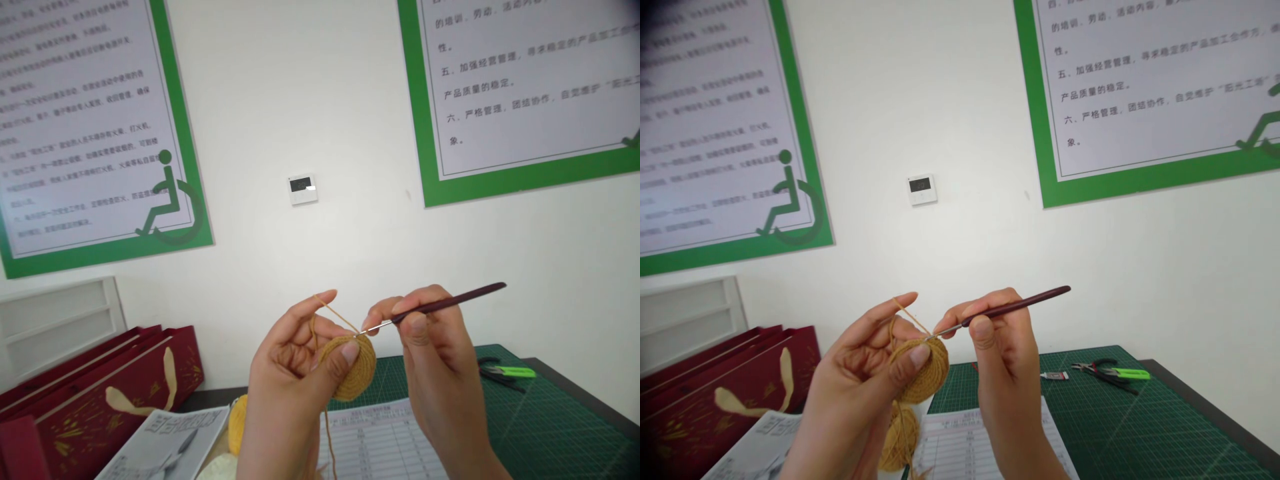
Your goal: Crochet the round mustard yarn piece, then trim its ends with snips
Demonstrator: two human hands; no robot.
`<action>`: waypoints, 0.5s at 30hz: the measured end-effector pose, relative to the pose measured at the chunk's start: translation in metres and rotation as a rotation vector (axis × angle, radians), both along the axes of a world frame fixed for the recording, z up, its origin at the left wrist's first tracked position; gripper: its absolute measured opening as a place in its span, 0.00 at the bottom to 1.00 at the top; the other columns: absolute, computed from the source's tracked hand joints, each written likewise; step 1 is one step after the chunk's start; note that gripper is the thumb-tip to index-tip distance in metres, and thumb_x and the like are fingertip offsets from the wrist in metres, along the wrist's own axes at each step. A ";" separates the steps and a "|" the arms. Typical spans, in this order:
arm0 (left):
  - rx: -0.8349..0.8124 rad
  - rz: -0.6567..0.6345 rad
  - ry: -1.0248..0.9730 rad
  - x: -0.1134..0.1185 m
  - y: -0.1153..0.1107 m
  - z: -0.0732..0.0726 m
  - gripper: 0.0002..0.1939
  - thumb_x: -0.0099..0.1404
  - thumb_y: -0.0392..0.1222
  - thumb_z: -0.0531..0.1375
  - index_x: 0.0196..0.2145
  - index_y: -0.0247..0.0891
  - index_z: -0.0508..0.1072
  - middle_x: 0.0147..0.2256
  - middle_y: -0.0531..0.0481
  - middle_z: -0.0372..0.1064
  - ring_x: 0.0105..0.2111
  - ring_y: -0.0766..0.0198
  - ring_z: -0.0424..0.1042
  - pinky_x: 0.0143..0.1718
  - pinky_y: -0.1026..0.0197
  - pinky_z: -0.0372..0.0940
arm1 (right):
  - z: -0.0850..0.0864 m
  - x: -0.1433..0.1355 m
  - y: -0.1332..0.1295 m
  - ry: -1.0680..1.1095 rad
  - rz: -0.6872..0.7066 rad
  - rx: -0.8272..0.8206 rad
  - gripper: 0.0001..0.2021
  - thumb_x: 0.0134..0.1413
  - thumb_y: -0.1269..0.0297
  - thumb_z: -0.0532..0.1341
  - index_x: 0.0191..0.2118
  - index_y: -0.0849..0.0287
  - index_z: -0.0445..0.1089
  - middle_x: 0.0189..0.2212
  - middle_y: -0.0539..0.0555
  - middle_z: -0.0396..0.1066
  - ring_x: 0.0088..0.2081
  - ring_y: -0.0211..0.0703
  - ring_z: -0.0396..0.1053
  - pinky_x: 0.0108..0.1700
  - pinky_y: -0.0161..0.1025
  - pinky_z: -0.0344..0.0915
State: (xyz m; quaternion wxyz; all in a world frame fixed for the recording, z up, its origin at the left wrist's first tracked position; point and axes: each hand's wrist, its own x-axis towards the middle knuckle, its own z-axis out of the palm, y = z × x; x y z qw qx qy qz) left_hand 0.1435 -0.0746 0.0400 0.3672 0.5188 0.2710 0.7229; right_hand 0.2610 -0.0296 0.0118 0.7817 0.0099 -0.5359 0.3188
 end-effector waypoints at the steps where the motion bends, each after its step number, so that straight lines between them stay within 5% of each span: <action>1: 0.007 -0.004 0.007 -0.001 0.001 -0.001 0.23 0.53 0.30 0.73 0.47 0.41 0.80 0.28 0.53 0.75 0.26 0.70 0.73 0.28 0.71 0.67 | 0.000 0.001 0.000 -0.007 -0.029 0.011 0.05 0.70 0.63 0.55 0.41 0.53 0.66 0.32 0.48 0.76 0.35 0.36 0.73 0.42 0.37 0.68; 11: 0.026 0.081 0.031 0.002 0.000 -0.002 0.23 0.53 0.30 0.73 0.47 0.41 0.79 0.28 0.53 0.75 0.27 0.68 0.74 0.29 0.69 0.69 | 0.001 0.012 -0.003 -0.148 -0.270 0.209 0.08 0.67 0.74 0.54 0.44 0.55 0.67 0.36 0.52 0.74 0.39 0.42 0.74 0.41 0.44 0.71; 15: 0.060 0.125 0.048 0.006 -0.003 -0.002 0.23 0.54 0.29 0.72 0.47 0.41 0.79 0.28 0.53 0.75 0.27 0.67 0.74 0.29 0.68 0.69 | 0.004 0.017 -0.004 -0.281 -0.554 0.465 0.11 0.61 0.78 0.56 0.46 0.57 0.68 0.35 0.55 0.75 0.38 0.45 0.74 0.40 0.48 0.71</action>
